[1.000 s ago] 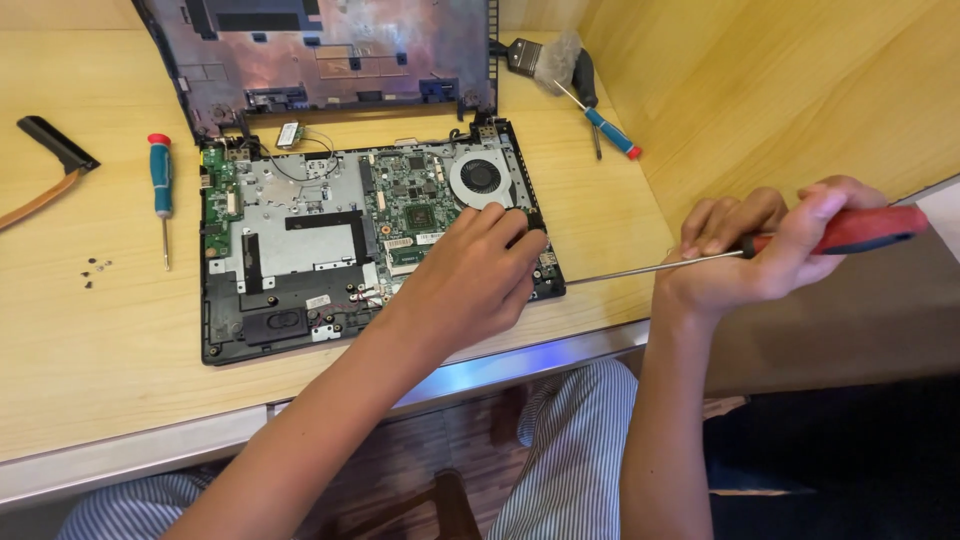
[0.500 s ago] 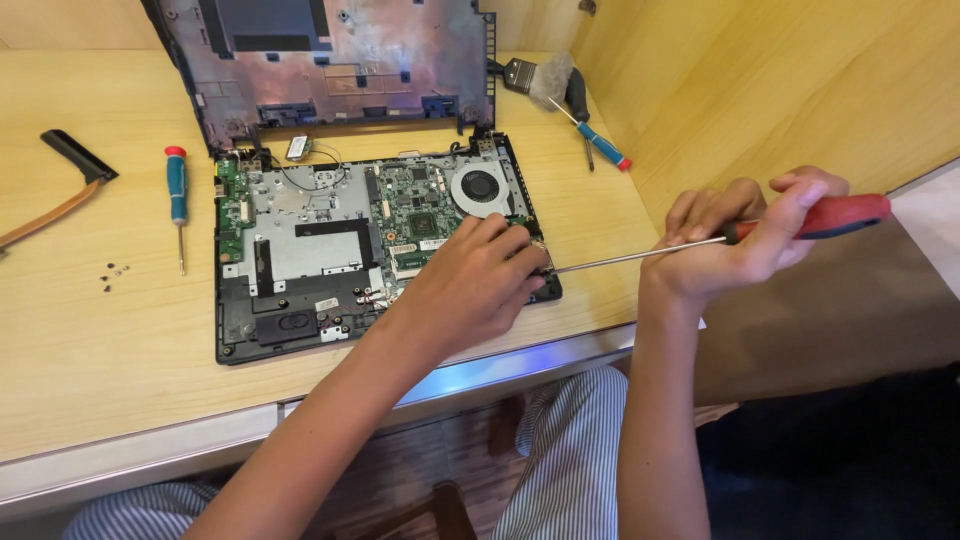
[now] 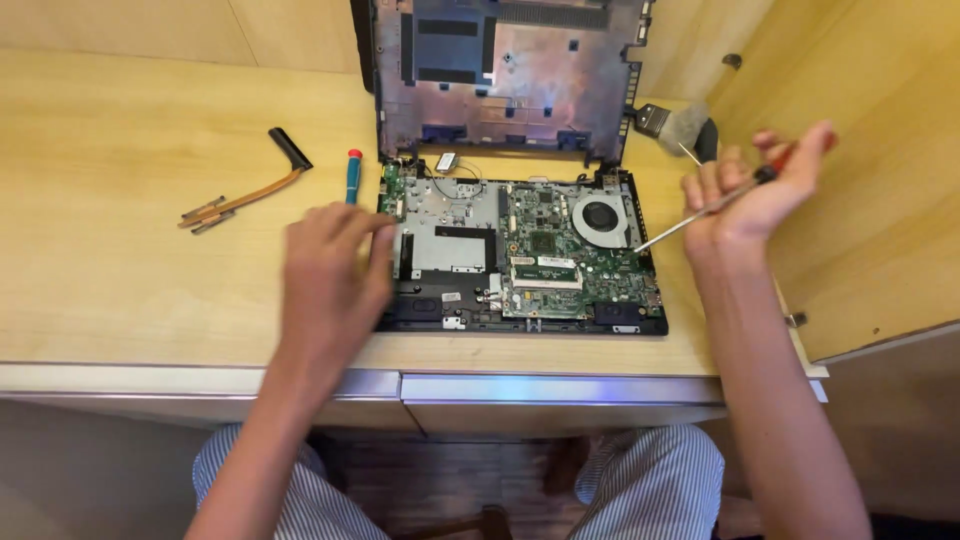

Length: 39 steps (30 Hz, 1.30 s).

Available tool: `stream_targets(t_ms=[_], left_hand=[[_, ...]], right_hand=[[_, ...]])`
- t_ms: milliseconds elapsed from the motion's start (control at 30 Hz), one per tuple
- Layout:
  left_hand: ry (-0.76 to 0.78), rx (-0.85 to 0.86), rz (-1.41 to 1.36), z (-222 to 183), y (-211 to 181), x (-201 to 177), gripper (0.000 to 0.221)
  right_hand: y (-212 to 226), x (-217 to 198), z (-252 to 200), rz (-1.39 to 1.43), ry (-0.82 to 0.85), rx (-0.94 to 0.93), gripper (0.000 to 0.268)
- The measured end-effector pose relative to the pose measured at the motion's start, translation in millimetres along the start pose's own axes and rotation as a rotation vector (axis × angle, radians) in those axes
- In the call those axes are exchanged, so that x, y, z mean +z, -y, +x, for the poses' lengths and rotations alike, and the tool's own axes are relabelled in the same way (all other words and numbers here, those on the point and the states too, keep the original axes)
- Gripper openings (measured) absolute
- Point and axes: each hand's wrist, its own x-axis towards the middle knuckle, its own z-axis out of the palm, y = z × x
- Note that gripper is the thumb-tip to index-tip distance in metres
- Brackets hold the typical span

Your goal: Disassembling a laptop to access internal components, involving unscrewing the base and disconnecting ribbon cables.

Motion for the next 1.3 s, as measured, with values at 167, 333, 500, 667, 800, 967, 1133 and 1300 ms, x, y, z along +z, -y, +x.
stream_targets(t_ms=[167, 333, 500, 667, 800, 967, 1133, 1300], left_hand=[[0.016, -0.398, 0.182, -40, 58, -48, 0.007], [0.069, -0.413, 0.279, -36, 65, -50, 0.01], [0.106, -0.43, 0.238, -34, 62, -51, 0.018], [0.137, -0.511, 0.1, -42, 66, -58, 0.032], [0.13, -0.511, 0.09, -40, 63, -57, 0.03], [0.173, -0.604, 0.061, -29, 58, -61, 0.03], [0.207, -0.486, 0.121, -27, 67, -54, 0.03], [0.19, -0.475, 0.164, -27, 65, -49, 0.029]], right_hand=[[-69, -13, 43, -0.303, 0.144, 0.305, 0.054], [-62, -20, 50, -0.372, 0.229, 0.286, 0.054], [-51, -11, 28, -0.46, 0.227, 0.299, 0.052], [-35, 11, 5, -0.442, 0.099, 0.327, 0.047], [-23, 17, -2, -0.45, 0.093, 0.257, 0.052], [-20, 20, -2, -0.466, 0.052, 0.252, 0.064], [-19, 17, 2, -0.488, 0.108, 0.2, 0.061], [-22, 17, 8, -0.524, 0.083, 0.22, 0.06]])
